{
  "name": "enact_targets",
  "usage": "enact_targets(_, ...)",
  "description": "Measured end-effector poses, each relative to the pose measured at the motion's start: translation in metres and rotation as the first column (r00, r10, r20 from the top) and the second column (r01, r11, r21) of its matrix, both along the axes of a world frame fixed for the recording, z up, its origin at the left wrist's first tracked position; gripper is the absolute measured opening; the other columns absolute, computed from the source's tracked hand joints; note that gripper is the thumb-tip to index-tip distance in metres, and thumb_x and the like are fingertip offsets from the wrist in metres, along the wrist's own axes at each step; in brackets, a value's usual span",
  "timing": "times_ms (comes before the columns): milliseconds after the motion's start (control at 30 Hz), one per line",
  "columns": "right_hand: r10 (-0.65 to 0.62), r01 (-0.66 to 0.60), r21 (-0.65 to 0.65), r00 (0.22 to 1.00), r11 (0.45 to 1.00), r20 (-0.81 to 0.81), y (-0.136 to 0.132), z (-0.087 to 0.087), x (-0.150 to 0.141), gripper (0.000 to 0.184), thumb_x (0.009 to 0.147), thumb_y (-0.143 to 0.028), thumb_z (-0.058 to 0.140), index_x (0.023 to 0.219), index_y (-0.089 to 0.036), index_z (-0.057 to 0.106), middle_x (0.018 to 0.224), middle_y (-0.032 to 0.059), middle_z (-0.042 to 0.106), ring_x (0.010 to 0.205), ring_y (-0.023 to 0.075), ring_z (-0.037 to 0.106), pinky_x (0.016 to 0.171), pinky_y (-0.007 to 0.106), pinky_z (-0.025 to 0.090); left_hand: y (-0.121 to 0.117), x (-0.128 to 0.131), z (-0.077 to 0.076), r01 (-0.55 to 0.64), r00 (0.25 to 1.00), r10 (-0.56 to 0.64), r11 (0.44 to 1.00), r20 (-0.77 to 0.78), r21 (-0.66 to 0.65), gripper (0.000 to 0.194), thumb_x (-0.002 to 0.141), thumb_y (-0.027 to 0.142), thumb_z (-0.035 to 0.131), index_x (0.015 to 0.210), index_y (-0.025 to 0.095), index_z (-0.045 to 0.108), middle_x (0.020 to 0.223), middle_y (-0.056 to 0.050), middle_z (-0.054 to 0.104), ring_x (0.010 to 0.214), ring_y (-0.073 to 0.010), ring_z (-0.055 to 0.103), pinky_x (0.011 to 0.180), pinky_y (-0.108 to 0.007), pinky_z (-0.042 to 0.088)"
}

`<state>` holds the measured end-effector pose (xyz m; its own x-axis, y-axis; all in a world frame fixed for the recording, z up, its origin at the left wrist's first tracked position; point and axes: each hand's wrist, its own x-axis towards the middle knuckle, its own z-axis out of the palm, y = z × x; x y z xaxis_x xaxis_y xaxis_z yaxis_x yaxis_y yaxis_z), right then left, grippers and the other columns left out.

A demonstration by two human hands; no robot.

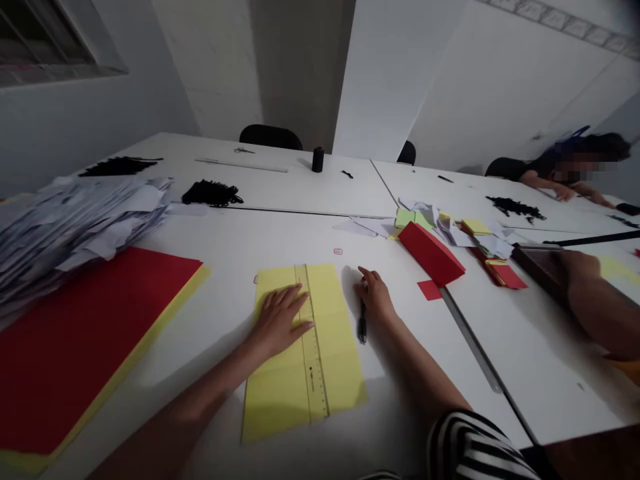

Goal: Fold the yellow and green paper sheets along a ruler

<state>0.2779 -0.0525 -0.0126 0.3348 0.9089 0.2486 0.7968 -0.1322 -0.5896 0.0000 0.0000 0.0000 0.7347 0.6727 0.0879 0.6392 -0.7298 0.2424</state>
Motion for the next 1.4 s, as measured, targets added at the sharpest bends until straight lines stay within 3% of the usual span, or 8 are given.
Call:
enact_targets(200, -0.005, -0.001, 0.106, 0.999, 0.994, 0.052, -0.047, 0.009, -0.015, 0.042, 0.093, -0.037, 0.047, 0.129, -0.017, 0.055, 0.110, 0.0135, 0.056, 0.090, 0.0227, 0.060, 0.078, 0.037, 0.052, -0.003, -0.003, 0.005, -0.016, 1.000, 0.016, 1.000, -0.026, -0.006, 0.061, 0.089, 0.056, 0.047, 0.140, 0.023, 0.044, 0.153, -0.009, 0.032, 0.139, -0.0287, 0.029, 0.111, -0.048, 0.023)
enact_targets(300, 0.173, -0.192, 0.166, 0.977, 0.967, 0.122, -0.065, 0.013, -0.038, 0.033, 0.094, -0.031, 0.046, 0.122, -0.017, 0.060, 0.109, 0.0130, 0.059, 0.100, 0.0231, 0.058, 0.086, 0.038, 0.051, -0.003, 0.001, 0.011, -0.038, 0.999, 0.037, 0.999, -0.022, -0.008, 0.062, 0.087, 0.057, 0.049, 0.139, 0.024, 0.044, 0.153, -0.009, 0.032, 0.139, -0.0291, 0.030, 0.109, -0.047, 0.027)
enact_targets(367, 0.303, -0.335, 0.147, 0.931, 0.931, 0.202, -0.067, 0.015, -0.051, 0.030, 0.094, -0.026, 0.047, 0.119, -0.018, 0.062, 0.113, 0.0122, 0.061, 0.104, 0.0232, 0.058, 0.088, 0.040, 0.049, -0.004, 0.004, 0.015, -0.047, 0.999, 0.047, 0.999, -0.018, -0.007, 0.061, 0.087, 0.055, 0.049, 0.138, 0.023, 0.044, 0.153, -0.009, 0.033, 0.140, -0.0296, 0.028, 0.110, -0.047, 0.026)
enact_targets(433, 0.361, -0.401, 0.112, 0.893, 0.909, 0.267, -0.062, 0.014, -0.061, 0.028, 0.093, -0.022, 0.048, 0.117, -0.019, 0.063, 0.117, 0.0114, 0.062, 0.108, 0.0234, 0.058, 0.090, 0.042, 0.047, -0.006, 0.008, 0.018, -0.042, 0.999, 0.042, 0.999, -0.014, -0.003, 0.057, 0.087, 0.049, 0.050, 0.137, 0.022, 0.045, 0.152, -0.008, 0.034, 0.141, -0.0292, 0.026, 0.112, -0.049, 0.023)
enact_targets(567, 0.347, -0.403, 0.123, 0.880, 0.907, 0.323, -0.047, 0.007, -0.065, 0.026, 0.091, -0.020, 0.051, 0.114, -0.019, 0.064, 0.122, 0.0104, 0.062, 0.113, 0.0230, 0.057, 0.102, 0.047, 0.039, -0.007, 0.012, 0.017, -0.033, 0.999, 0.033, 0.999, 0.004, 0.025, 0.054, 0.085, 0.036, 0.052, 0.137, 0.023, 0.044, 0.152, -0.005, 0.035, 0.142, -0.0270, 0.025, 0.116, -0.050, 0.016)
enact_targets(767, 0.353, -0.416, 0.134, 0.873, 0.900, 0.336, -0.046, 0.001, -0.059, 0.023, 0.093, -0.025, 0.051, 0.113, -0.023, 0.062, 0.125, 0.0063, 0.062, 0.120, 0.0200, 0.054, 0.113, 0.046, 0.024, 0.001, 0.008, 0.010, 0.001, 1.000, -0.001, 1.000, 0.014, 0.027, 0.051, 0.085, 0.045, 0.053, 0.132, 0.024, 0.048, 0.149, -0.004, 0.040, 0.139, -0.0268, 0.032, 0.114, -0.050, 0.021)
enact_targets(1400, 0.357, -0.404, 0.123, 0.889, 0.906, 0.288, -0.049, -0.002, -0.055, 0.025, 0.094, -0.031, 0.050, 0.116, -0.024, 0.060, 0.127, 0.0045, 0.060, 0.121, 0.0194, 0.053, 0.113, 0.044, 0.025, 0.006, 0.005, 0.005, 0.030, 0.998, -0.033, 0.998, 0.055, 0.054, 0.051, 0.084, 0.049, 0.056, 0.129, 0.025, 0.050, 0.146, -0.005, 0.044, 0.136, -0.0267, 0.035, 0.112, -0.049, 0.022)
